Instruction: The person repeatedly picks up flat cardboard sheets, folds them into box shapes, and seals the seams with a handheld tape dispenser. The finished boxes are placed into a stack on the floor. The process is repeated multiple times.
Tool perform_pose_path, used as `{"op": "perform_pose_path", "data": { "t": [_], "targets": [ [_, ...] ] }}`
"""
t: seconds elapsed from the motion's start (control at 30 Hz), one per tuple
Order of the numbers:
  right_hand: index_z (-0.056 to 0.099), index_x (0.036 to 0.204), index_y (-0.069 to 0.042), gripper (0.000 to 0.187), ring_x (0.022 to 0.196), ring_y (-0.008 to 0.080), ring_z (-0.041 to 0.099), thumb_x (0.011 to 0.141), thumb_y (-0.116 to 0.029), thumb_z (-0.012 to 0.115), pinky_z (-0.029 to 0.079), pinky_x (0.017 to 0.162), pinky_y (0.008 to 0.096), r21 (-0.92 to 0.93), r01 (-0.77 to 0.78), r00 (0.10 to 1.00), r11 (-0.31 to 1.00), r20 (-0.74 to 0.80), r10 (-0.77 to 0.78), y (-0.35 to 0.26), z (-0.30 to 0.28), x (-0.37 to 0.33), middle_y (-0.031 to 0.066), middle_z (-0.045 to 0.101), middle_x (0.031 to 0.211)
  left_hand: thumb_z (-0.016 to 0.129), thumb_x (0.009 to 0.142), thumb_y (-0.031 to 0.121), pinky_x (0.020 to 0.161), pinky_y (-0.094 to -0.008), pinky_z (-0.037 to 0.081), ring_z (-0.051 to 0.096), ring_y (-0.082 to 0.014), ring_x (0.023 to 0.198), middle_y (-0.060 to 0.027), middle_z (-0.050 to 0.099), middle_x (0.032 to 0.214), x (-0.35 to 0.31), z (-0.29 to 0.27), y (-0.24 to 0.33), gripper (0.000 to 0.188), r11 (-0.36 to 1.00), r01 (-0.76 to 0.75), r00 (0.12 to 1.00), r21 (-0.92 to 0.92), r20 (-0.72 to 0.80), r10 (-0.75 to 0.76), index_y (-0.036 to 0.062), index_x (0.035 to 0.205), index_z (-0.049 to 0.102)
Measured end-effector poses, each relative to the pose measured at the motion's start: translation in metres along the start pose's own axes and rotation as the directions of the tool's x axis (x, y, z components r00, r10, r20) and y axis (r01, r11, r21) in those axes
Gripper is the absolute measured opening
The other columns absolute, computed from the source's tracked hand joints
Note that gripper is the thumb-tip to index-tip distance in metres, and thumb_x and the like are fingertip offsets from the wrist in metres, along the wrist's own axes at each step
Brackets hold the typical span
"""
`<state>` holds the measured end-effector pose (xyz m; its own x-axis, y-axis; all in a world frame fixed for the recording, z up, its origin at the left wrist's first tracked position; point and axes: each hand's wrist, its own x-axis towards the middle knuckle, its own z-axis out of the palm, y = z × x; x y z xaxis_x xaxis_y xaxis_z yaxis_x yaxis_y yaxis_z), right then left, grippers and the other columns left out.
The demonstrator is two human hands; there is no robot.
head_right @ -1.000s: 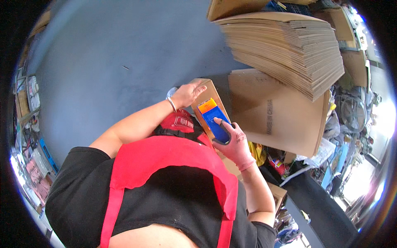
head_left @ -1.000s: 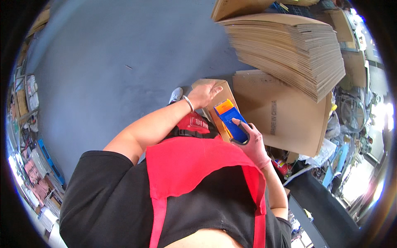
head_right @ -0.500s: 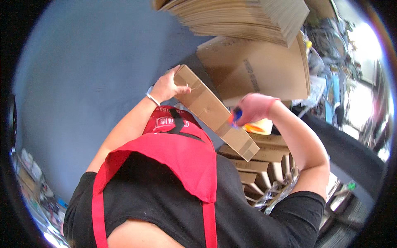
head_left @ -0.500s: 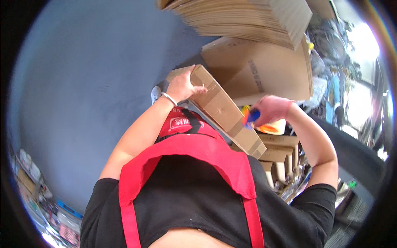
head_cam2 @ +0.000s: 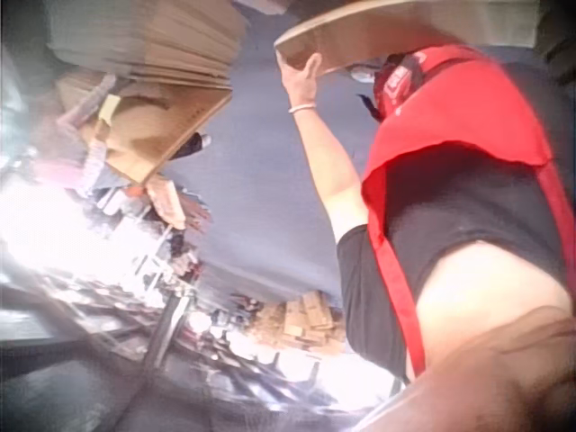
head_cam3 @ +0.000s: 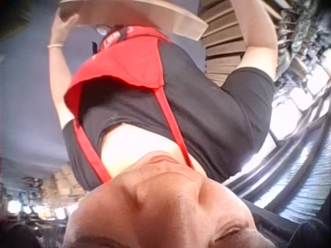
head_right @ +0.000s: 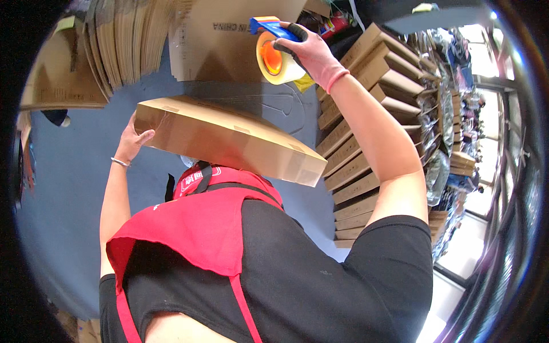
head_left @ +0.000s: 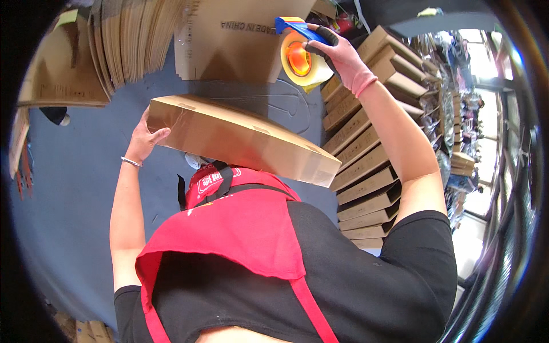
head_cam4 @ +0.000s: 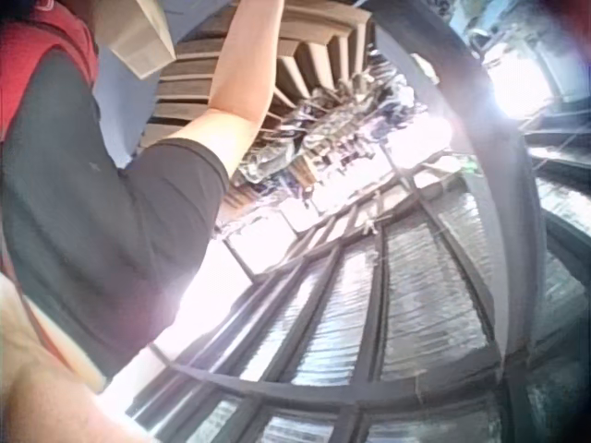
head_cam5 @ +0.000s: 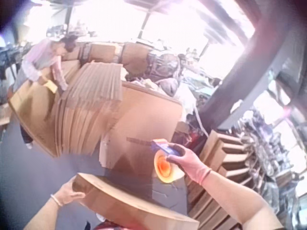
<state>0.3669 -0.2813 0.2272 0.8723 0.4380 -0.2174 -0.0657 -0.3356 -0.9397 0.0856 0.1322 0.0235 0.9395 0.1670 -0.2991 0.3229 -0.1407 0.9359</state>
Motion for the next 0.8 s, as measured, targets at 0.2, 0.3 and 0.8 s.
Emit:
{"op": "perform_pose_path", "data": {
  "t": [0.2, 0.3, 0.8],
  "targets": [
    [0.063, 0.136, -0.007, 0.049, 0.104, 0.0186, 0.073, 0.091, -0.011, 0.081, 0.061, 0.089, 0.0338, 0.671, 0.011, 0.943, 0.741, -0.254, 0.216, 0.123, -0.049, -0.037, 0.0088, 0.074, 0.117, 0.089, 0.082, 0.01, 0.117, -0.0349, 0.044, 0.052, -0.0175, 0.138, -0.0114, 0.055, 0.154, -0.004, 0.141, 0.108, 0.099, 0.98, -0.198, 0.957, -0.018, 0.211, 0.197, -0.0007, 0.164, 0.033],
    [0.063, 0.139, -0.009, 0.053, 0.105, 0.0165, 0.071, 0.09, -0.015, 0.083, 0.059, 0.092, 0.0358, 0.638, 0.037, 0.839, 0.769, -0.438, 0.323, 0.221, -0.051, -0.047, 0.0062, 0.074, 0.117, 0.088, 0.083, 0.01, 0.119, -0.0372, 0.042, 0.048, -0.021, 0.145, -0.012, 0.05, 0.16, -0.019, 0.238, 0.176, 0.1, 0.966, -0.25, 0.909, 0.062, 0.359, 0.212, -0.0009, 0.165, 0.031],
    [0.058, 0.145, -0.024, 0.073, 0.112, 0.0429, 0.069, 0.077, -0.034, 0.082, 0.054, 0.103, 0.0468, -0.111, -0.34, 0.722, 0.934, -0.667, 0.184, 0.199, -0.076, -0.283, 0.0266, 0.068, 0.12, 0.047, 0.106, 0.063, 0.111, -0.0512, 0.05, 0.064, -0.0324, 0.128, -0.0122, 0.066, 0.14, -0.037, 0.464, 0.072, 0.069, 0.381, 0.83, 0.529, -0.407, 0.791, -0.307, 0.008, 0.147, 0.056]
  ]
}}
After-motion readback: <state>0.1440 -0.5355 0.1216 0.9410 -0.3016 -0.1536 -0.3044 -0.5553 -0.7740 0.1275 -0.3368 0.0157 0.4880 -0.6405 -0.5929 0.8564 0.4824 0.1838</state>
